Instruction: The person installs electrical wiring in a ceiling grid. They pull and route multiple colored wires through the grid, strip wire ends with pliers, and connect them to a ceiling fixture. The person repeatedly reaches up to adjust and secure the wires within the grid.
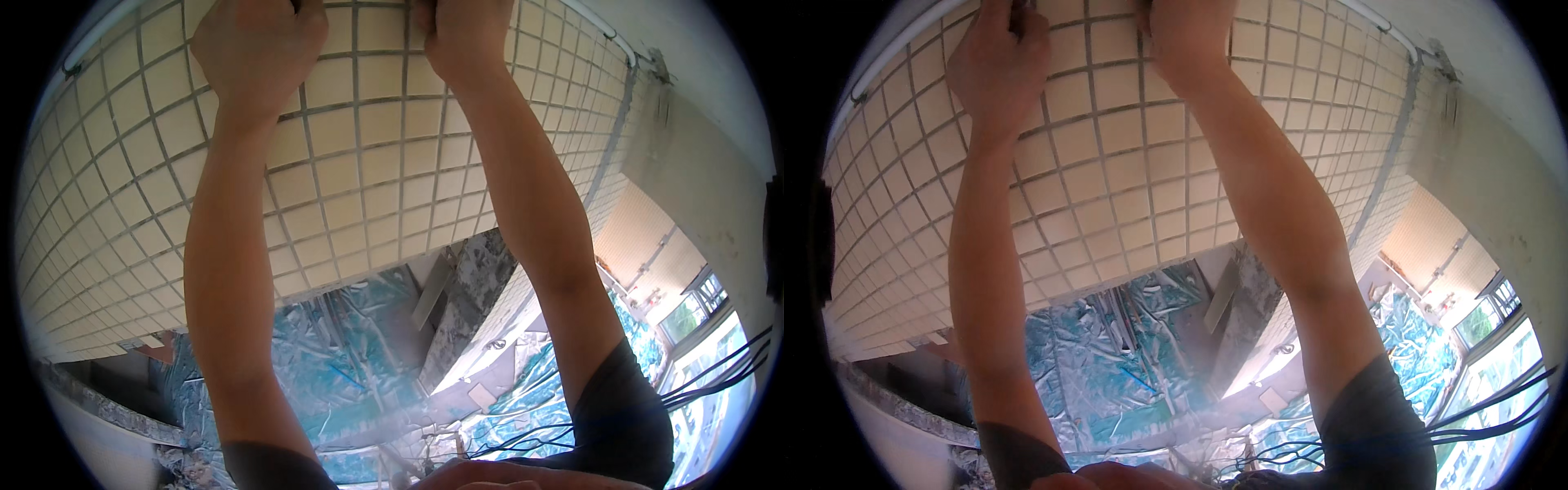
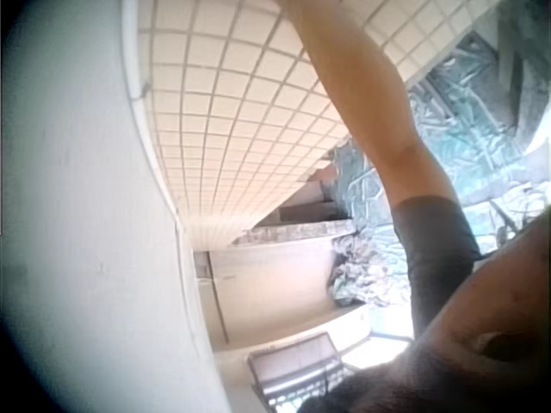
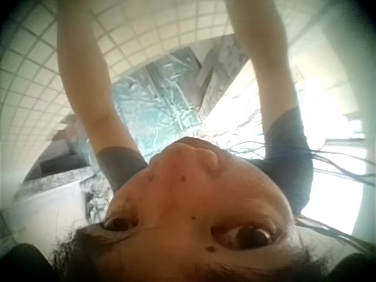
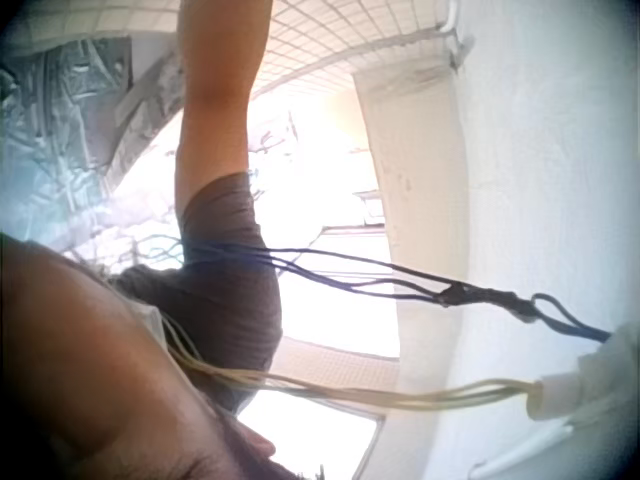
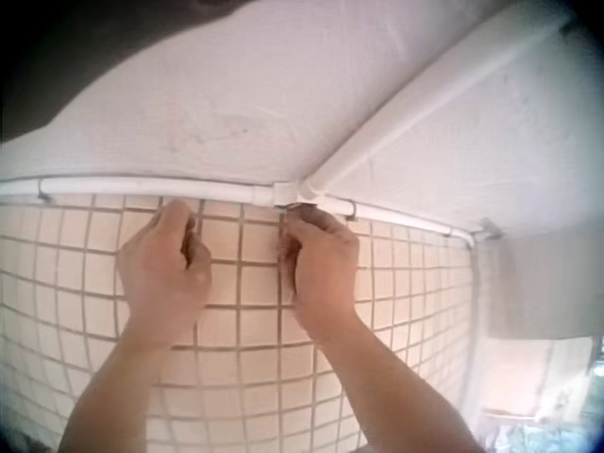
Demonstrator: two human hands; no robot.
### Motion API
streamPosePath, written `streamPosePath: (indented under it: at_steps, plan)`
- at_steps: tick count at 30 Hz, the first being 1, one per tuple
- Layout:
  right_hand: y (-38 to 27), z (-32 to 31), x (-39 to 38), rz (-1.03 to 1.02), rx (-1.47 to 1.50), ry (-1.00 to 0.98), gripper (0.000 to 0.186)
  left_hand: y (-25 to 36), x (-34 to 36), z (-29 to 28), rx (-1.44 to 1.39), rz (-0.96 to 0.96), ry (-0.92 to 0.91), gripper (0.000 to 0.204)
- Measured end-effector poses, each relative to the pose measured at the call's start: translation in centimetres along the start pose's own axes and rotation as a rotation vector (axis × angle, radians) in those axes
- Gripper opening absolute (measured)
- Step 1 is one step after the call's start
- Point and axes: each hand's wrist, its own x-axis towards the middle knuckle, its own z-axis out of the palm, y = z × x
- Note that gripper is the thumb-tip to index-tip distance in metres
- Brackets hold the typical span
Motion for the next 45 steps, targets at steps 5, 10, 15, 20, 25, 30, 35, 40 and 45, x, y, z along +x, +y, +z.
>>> streamPosePath:
  at_steps: [5, 10, 15, 20, 25, 30, 35, 40, 45]
  plan:
    - [2.0, -0.4, 1.5, 0.171, 0.513, -0.016, 0.017, 0.1, 0.4, -0.7, 0.039, -0.025, -0.087, 0.01]
    - [1.8, -1.4, 2.8, 0.148, 0.52, -0.062, 0.023, 0.1, 0.5, -0.5, 0.044, 0.022, -0.055, 0.01]
    - [2.0, -1.2, 2.6, 0.052, 0.218, -0.02, 0.026, 0.1, 0.6, -0.6, 0.036, 0.035, -0.036, 0.01]
    - [1.6, 0.0, 2.0, -0.042, -0.016, 0.082, 0.028, 0.0, 0.4, -0.6, 0.004, 0.067, -0.025, 0.01]
    - [2.0, 0.3, 2.1, -0.054, -0.071, 0.122, 0.027, 0.1, 0.3, -0.7, 0.022, 0.055, -0.041, 0.009]
    - [1.9, 1.1, 2.0, -0.104, -0.206, 0.214, 0.024, -0.1, 0.4, -0.8, 0.019, 0.074, -0.055, 0.009]
    - [2.4, 1.4, 2.2, -0.109, -0.246, 0.266, 0.02, -0.3, 0.3, -1.0, 0.07, 0.079, -0.095, 0.012]
    - [2.2, 0.9, 2.0, -0.193, -0.409, 0.251, 0.024, 1.8, 1.0, 0.1, -0.234, 0.081, -0.206, 0.039]
    - [0.9, -2.4, 2.6, 0.13, -0.361, 0.064, 0.056, 2.1, 0.4, 1.9, -0.229, 0.239, -0.143, 0.058]
